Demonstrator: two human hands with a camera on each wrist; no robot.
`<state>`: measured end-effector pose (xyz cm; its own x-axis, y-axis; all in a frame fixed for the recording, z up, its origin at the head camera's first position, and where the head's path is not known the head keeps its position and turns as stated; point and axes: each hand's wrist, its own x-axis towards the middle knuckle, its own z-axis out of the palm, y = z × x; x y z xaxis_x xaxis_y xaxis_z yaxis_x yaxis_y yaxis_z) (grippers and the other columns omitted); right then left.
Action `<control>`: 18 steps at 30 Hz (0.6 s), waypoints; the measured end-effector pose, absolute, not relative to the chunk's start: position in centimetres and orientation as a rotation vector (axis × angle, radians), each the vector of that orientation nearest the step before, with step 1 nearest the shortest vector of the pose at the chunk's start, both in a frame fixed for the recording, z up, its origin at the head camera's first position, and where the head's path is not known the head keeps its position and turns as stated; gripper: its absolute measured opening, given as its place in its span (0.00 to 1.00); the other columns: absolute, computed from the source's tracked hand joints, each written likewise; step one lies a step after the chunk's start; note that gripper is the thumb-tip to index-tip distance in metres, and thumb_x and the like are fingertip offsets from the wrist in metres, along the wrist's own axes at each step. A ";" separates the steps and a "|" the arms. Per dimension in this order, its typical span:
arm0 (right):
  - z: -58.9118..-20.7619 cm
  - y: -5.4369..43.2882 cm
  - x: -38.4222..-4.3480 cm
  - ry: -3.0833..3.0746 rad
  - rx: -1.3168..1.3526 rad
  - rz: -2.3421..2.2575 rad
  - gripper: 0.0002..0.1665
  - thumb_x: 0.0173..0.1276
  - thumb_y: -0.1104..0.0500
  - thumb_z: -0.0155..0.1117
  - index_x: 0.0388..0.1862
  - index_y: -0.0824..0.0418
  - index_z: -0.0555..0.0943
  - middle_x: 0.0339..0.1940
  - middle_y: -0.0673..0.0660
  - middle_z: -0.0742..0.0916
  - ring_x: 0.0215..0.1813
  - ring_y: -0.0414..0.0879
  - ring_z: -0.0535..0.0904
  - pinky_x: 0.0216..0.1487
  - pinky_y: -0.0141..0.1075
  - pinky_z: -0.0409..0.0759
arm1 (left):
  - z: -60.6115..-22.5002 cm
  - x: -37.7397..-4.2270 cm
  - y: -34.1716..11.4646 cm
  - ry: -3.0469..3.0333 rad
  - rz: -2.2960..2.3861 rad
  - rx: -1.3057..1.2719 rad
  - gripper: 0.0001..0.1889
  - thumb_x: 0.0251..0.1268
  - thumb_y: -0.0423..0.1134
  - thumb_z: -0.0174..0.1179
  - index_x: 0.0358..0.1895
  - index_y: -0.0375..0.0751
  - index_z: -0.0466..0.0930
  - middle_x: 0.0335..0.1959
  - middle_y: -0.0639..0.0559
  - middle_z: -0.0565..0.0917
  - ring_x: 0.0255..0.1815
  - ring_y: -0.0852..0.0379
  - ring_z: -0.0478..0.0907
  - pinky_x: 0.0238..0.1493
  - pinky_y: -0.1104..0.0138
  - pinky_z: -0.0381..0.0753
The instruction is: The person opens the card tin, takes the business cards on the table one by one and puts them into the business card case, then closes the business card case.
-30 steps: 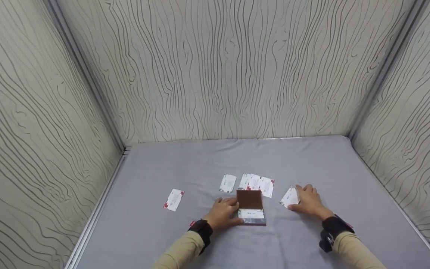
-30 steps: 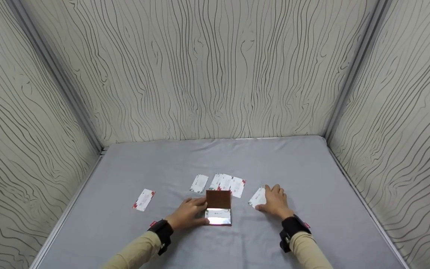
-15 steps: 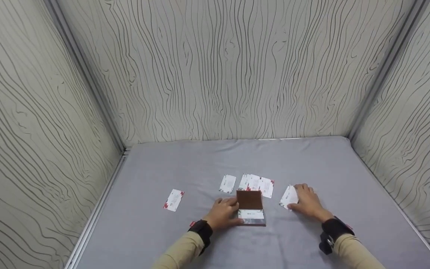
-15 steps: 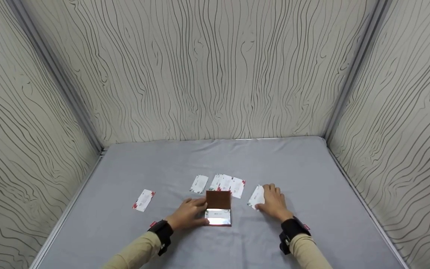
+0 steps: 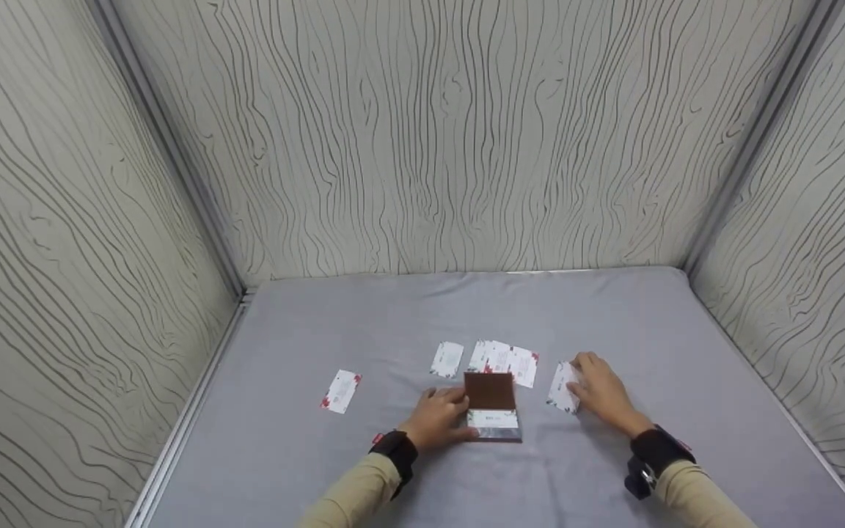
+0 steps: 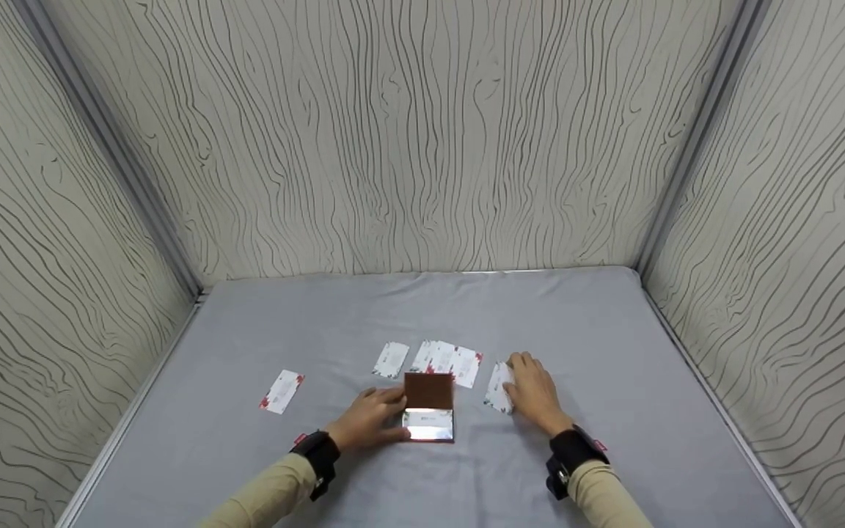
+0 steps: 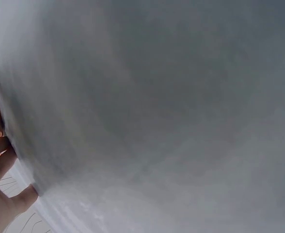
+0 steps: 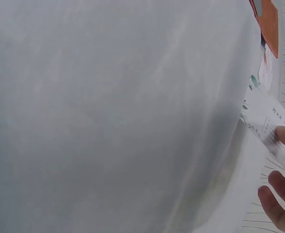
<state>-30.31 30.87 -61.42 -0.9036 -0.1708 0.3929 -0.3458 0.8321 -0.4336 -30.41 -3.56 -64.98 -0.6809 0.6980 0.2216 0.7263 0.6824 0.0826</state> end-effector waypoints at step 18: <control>-59.7 29.4 -29.9 -2.613 0.522 0.897 0.17 0.63 0.76 0.63 0.51 0.66 0.80 0.45 0.62 0.85 0.47 0.59 0.82 0.49 0.53 0.79 | -65.2 -30.5 -3.4 -2.731 -0.253 -1.154 0.31 0.62 0.64 0.61 0.58 0.42 0.81 0.61 0.49 0.78 0.63 0.50 0.73 0.61 0.45 0.69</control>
<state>-29.88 29.36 -59.71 -0.8790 -0.2323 0.4165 -0.4391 0.7348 -0.5170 -30.52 -3.41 -65.24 -0.6875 0.6929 0.2175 0.7211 0.6869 0.0911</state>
